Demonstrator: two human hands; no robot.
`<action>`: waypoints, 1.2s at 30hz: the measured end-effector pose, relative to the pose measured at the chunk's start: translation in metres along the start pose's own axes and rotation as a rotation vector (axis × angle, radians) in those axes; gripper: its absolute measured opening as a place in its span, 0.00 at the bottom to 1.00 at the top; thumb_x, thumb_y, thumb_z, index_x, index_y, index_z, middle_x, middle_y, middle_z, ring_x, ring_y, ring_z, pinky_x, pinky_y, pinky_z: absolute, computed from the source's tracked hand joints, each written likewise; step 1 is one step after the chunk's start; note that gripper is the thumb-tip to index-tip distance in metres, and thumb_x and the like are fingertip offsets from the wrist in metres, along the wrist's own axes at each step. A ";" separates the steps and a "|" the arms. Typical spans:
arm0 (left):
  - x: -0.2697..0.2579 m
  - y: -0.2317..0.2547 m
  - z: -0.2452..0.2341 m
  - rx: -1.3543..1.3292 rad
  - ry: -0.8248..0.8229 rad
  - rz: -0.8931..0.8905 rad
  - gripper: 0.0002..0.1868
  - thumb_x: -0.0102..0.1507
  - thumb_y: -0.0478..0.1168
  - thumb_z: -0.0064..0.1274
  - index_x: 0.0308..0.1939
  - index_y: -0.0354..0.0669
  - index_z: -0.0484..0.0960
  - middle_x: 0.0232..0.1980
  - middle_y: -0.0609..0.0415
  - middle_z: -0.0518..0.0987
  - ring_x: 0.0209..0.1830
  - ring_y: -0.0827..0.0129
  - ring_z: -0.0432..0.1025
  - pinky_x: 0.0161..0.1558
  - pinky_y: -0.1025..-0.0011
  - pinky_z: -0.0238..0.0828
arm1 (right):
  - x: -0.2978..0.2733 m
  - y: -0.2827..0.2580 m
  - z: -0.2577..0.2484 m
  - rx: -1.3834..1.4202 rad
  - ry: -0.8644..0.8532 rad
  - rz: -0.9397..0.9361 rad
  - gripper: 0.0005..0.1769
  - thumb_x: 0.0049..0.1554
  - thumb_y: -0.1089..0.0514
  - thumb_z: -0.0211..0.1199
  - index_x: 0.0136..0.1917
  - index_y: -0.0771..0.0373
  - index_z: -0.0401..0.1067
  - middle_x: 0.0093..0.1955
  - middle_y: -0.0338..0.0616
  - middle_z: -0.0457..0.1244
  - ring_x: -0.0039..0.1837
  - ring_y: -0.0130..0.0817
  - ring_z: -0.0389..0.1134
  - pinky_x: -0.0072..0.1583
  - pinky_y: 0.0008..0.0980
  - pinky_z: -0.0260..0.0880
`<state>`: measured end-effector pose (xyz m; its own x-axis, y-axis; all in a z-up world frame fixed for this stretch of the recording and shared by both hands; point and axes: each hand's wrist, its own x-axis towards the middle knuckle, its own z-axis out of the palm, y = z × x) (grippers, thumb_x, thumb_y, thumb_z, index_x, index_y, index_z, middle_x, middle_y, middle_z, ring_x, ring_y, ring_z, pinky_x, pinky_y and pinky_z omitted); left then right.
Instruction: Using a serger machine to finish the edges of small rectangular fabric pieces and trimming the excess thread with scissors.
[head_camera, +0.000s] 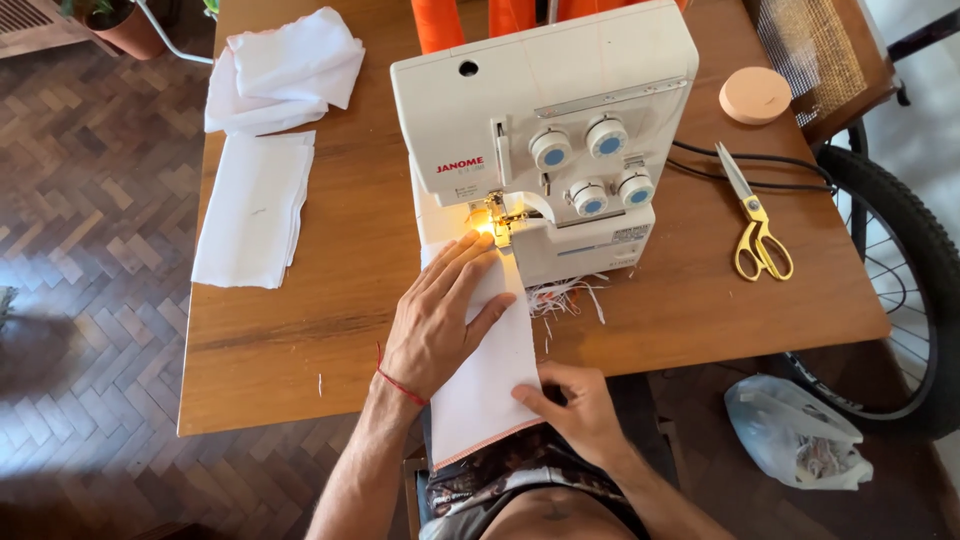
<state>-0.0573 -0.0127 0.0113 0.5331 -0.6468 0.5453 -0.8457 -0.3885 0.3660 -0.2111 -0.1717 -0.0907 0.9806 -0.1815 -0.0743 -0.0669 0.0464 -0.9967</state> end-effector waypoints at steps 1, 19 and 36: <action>0.001 0.000 0.000 -0.004 -0.008 0.005 0.22 0.74 0.47 0.54 0.63 0.33 0.77 0.69 0.42 0.79 0.74 0.51 0.72 0.77 0.51 0.67 | -0.004 0.001 0.000 0.005 0.009 0.003 0.15 0.54 0.51 0.76 0.43 0.66 0.86 0.42 0.44 0.79 0.43 0.29 0.78 0.45 0.24 0.76; 0.003 -0.015 0.010 0.020 0.016 -0.038 0.27 0.71 0.51 0.63 0.65 0.35 0.80 0.69 0.44 0.80 0.75 0.56 0.72 0.78 0.54 0.66 | -0.029 0.015 0.004 -0.012 0.009 -0.129 0.20 0.61 0.51 0.70 0.34 0.66 0.81 0.32 0.36 0.74 0.53 0.34 0.69 0.52 0.29 0.71; 0.004 -0.019 0.010 0.000 0.018 -0.023 0.25 0.71 0.50 0.62 0.65 0.35 0.80 0.69 0.47 0.81 0.75 0.54 0.72 0.78 0.53 0.67 | -0.027 0.023 0.000 -0.003 0.022 -0.112 0.20 0.61 0.51 0.70 0.32 0.65 0.79 0.28 0.34 0.70 0.57 0.39 0.72 0.58 0.35 0.71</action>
<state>-0.0394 -0.0144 -0.0009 0.5532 -0.6253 0.5504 -0.8329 -0.4035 0.3787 -0.2396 -0.1659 -0.1115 0.9777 -0.2067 0.0367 0.0421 0.0217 -0.9989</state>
